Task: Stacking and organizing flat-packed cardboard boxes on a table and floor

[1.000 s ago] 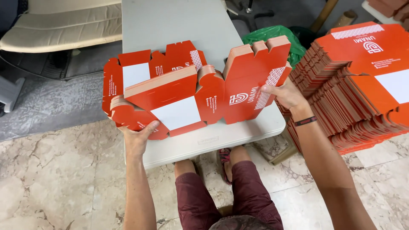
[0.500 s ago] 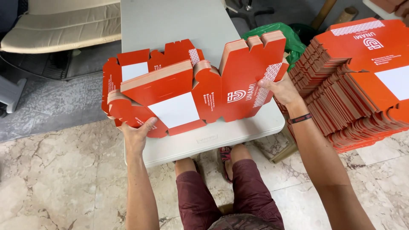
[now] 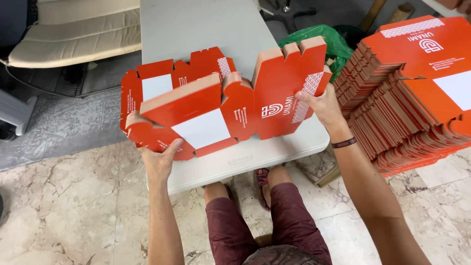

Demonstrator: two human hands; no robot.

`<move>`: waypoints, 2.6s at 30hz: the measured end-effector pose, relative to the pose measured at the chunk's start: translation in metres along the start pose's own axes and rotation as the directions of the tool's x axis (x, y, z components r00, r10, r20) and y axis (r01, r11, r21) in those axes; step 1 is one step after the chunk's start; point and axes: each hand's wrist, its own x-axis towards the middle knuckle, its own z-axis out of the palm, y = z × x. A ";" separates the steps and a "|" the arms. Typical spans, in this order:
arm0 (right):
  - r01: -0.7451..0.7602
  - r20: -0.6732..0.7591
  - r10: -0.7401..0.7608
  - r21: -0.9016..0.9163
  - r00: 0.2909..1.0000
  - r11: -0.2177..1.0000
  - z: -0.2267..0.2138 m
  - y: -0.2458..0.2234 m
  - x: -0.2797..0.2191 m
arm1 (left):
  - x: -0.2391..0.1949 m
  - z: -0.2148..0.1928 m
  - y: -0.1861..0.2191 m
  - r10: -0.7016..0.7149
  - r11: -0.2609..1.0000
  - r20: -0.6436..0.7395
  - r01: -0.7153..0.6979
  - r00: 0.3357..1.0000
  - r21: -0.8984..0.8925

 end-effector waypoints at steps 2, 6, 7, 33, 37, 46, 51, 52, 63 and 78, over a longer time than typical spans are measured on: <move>0.057 -0.010 -0.057 -0.002 0.998 0.998 -0.005 0.013 0.001 | 0.005 -0.009 0.002 0.047 0.998 -0.007 -0.047 0.999 0.032; 0.157 -0.062 -0.166 -0.133 0.984 0.979 -0.010 0.038 -0.010 | -0.012 0.018 0.086 0.124 0.991 -0.022 -0.122 0.992 0.054; 0.161 -0.100 -0.167 -0.062 0.981 0.985 0.003 0.027 -0.012 | -0.016 0.016 0.068 0.111 0.994 -0.050 -0.110 0.993 0.023; 0.144 -0.336 -0.181 -0.133 0.924 0.981 0.029 0.013 -0.031 | -0.039 0.037 0.021 0.012 0.997 -0.352 0.016 0.936 0.076; 0.152 -0.331 -0.191 -0.140 0.924 0.978 0.015 0.034 -0.025 | -0.035 0.035 0.025 -0.029 0.993 -0.350 0.067 0.936 0.097; 0.151 -0.318 -0.194 -0.154 0.928 0.976 0.015 0.025 -0.030 | -0.036 0.031 0.024 0.033 0.995 -0.380 0.004 0.924 0.098; 0.168 -0.293 -0.212 -0.169 0.932 0.971 0.001 0.049 -0.027 | -0.034 0.039 0.037 0.025 0.994 -0.403 0.021 0.915 0.108; 0.162 -0.277 -0.207 -0.179 0.938 0.970 0.006 0.035 -0.027 | -0.034 0.038 0.038 0.027 0.993 -0.392 0.020 0.920 0.114; 0.183 -0.278 -0.238 -0.210 0.931 0.960 -0.003 0.053 -0.026 | -0.035 0.036 0.031 0.005 1.000 -0.436 0.004 0.900 0.021; 0.199 -0.277 -0.256 -0.218 0.926 0.955 0.032 -0.013 -0.030 | -0.030 0.030 0.051 -0.030 0.999 -0.284 0.019 0.958 -0.039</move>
